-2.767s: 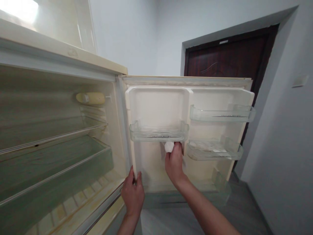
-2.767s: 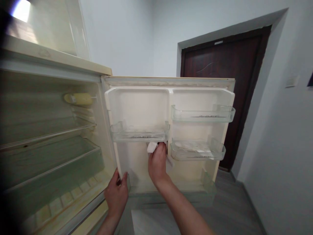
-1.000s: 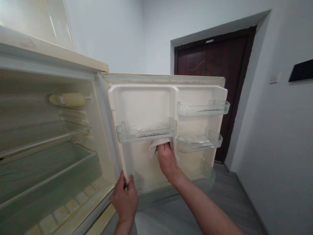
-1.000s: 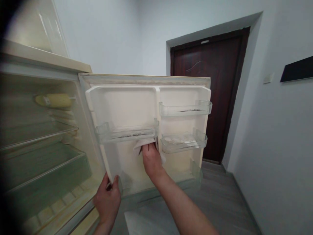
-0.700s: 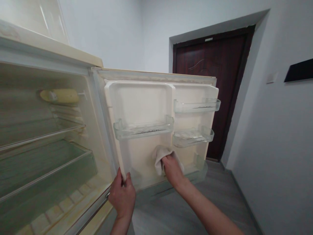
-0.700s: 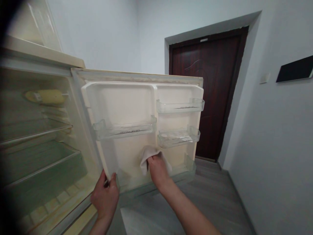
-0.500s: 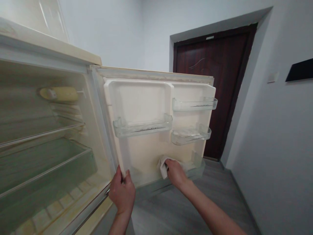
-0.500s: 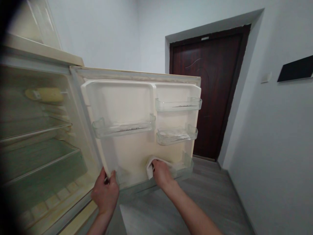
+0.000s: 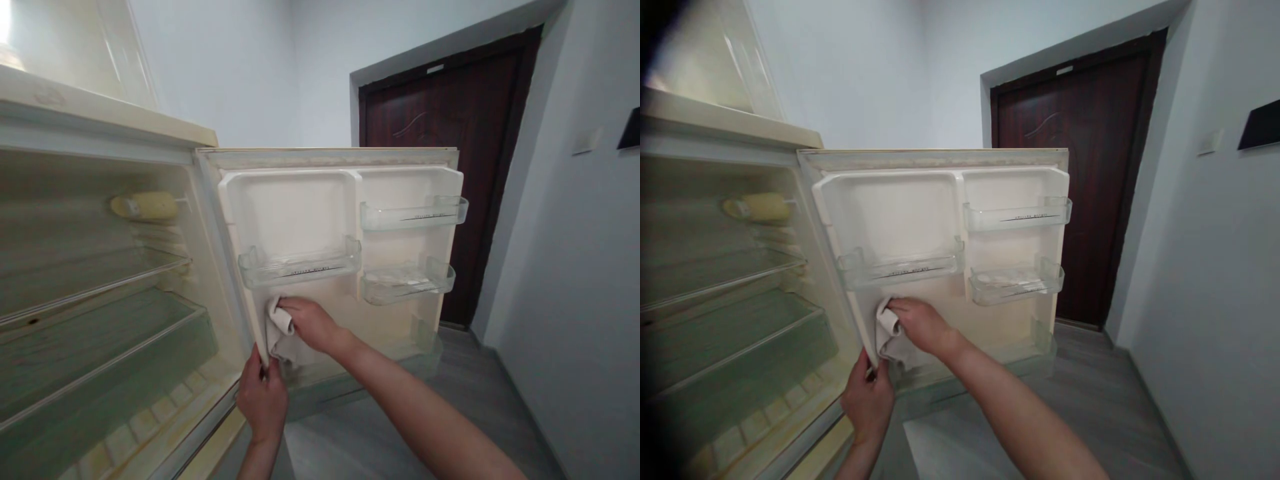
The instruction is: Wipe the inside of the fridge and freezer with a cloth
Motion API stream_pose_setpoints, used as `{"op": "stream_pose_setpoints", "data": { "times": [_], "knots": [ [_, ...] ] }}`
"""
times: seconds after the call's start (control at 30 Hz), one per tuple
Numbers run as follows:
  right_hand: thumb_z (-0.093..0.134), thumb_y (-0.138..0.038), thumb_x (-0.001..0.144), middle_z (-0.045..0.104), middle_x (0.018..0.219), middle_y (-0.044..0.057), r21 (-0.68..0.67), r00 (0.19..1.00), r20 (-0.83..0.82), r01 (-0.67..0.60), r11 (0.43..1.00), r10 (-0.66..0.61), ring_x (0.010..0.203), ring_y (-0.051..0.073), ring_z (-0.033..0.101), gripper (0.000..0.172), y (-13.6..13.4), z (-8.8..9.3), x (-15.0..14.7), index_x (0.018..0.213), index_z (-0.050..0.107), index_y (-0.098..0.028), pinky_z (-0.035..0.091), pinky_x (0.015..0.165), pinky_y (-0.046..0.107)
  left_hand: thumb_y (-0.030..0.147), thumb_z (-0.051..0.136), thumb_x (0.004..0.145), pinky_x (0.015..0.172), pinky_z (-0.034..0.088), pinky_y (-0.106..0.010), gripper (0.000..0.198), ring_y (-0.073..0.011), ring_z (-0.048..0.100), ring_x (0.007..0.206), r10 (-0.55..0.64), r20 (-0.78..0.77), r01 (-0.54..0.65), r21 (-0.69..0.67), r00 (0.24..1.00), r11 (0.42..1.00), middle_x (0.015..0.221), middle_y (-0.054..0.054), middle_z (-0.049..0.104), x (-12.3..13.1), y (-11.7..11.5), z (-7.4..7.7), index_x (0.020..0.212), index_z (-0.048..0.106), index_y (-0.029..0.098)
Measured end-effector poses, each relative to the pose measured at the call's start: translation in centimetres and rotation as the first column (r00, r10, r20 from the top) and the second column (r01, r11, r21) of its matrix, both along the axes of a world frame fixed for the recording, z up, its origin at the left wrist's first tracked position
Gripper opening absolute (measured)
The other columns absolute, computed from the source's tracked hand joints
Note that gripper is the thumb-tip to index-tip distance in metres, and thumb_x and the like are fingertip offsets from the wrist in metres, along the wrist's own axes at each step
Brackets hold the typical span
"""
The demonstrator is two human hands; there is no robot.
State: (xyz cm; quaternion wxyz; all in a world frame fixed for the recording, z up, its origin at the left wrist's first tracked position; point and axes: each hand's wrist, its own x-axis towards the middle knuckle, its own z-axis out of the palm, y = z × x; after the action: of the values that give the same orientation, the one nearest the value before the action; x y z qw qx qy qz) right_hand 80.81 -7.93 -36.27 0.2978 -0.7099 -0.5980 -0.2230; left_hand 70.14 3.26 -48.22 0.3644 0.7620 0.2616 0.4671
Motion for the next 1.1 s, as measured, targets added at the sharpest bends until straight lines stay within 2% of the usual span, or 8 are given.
{"op": "stream_pose_setpoints", "data": {
  "times": [0.07,0.2,0.33,0.7,0.8,0.9,1.0,1.1],
  "knots": [
    [0.06,-0.012,0.1,0.073,0.129,0.013,-0.183,0.997,0.068,-0.006,0.983,0.019,0.119,0.023,0.068,0.029,-0.8,-2.0,0.2,0.126,0.072,-0.009,0.051,0.108,0.031,0.048,0.056,0.093,0.086,0.052,-0.035,0.051,-0.023,0.071,0.086,0.006,0.002,-0.006,-0.007,1.0,1.0,0.108,-0.012,0.078,0.0,-0.1,0.1,0.132,0.069,0.019],
    [0.063,-0.01,0.098,0.078,0.116,0.013,-0.511,0.995,0.095,0.026,0.859,0.027,0.106,0.023,0.073,0.021,-3.1,-5.4,0.2,0.112,0.077,-0.008,0.054,0.093,0.029,0.053,0.055,0.094,0.092,0.053,-0.037,0.054,-0.026,0.072,0.094,0.023,-0.002,-0.023,-0.02,1.0,1.0,0.113,-0.015,0.078,0.0,-0.3,0.3,0.132,0.069,0.017],
    [0.062,-0.011,0.097,0.079,0.108,0.015,-0.683,0.983,0.046,0.16,0.713,-0.177,0.1,0.025,0.075,0.021,-6.0,-7.2,0.7,0.107,0.08,-0.009,0.053,0.086,0.03,0.053,0.055,0.093,0.091,0.054,-0.038,0.056,-0.026,0.073,0.092,0.021,-0.008,-0.022,-0.021,1.0,1.0,0.113,-0.015,0.078,-0.1,-0.4,0.4,0.132,0.069,0.015],
    [0.057,0.002,0.081,0.077,0.11,0.022,-0.745,0.717,-0.004,0.463,0.48,-0.698,0.108,0.033,0.073,0.029,-19.3,-4.0,2.0,0.095,0.079,-0.009,0.053,0.093,0.037,0.054,0.052,0.091,0.095,0.055,-0.044,0.062,-0.0312,0.073,0.1,0.046,-0.035,-0.047,-0.053,0.998,0.997,0.108,-0.018,0.078,0.1,-1.2,1.0,0.134,0.069,0.012],
    [0.052,-0.003,0.086,0.076,0.116,0.021,-0.591,0.628,-0.099,0.587,0.553,-0.772,0.114,0.032,0.071,0.033,-20.3,-3.7,1.4,0.105,0.077,-0.01,0.052,0.096,0.036,0.055,0.051,0.091,0.094,0.055,-0.046,0.064,-0.0328,0.072,0.099,0.053,-0.039,-0.055,-0.059,0.998,0.997,0.109,-0.019,0.078,0.1,-1.3,1.0,0.134,0.068,0.011],
    [0.048,-0.014,0.091,0.076,0.114,0.016,-0.326,0.512,-0.463,0.661,0.676,-0.724,0.11,0.028,0.071,0.034,-17.9,-4.1,0.1,0.112,0.074,-0.012,0.052,0.096,0.035,0.057,0.05,0.09,0.096,0.053,-0.045,0.065,-0.0322,0.072,0.1,0.048,-0.039,-0.05,-0.053,0.998,0.997,0.111,-0.019,0.077,0.0,-1.1,0.8,0.132,0.069,0.012],
    [0.051,-0.028,0.091,0.077,0.109,0.012,-0.007,0.395,-0.875,0.568,0.823,-0.28,0.101,0.027,0.072,0.033,-12.6,-4.5,-1.5,0.113,0.072,-0.015,0.057,0.089,0.037,0.059,0.051,0.089,0.093,0.053,-0.042,0.066,-0.0305,0.073,0.096,0.047,-0.043,-0.05,-0.059,0.998,0.997,0.11,-0.018,0.078,-0.2,-0.8,0.8,0.133,0.069,0.013],
    [0.057,-0.033,0.086,0.076,0.114,0.008,0.256,0.358,-0.928,0.404,0.878,0.106,0.108,0.027,0.071,0.037,-7.1,-4.0,-2.1,0.117,0.071,-0.019,0.055,0.099,0.041,0.058,0.053,0.089,0.086,0.052,-0.039,0.062,-0.0282,0.074,0.09,0.033,-0.064,-0.037,-0.073,0.997,0.997,0.107,-0.015,0.078,-0.5,-0.5,0.9,0.132,0.069,0.017]
  ]
}}
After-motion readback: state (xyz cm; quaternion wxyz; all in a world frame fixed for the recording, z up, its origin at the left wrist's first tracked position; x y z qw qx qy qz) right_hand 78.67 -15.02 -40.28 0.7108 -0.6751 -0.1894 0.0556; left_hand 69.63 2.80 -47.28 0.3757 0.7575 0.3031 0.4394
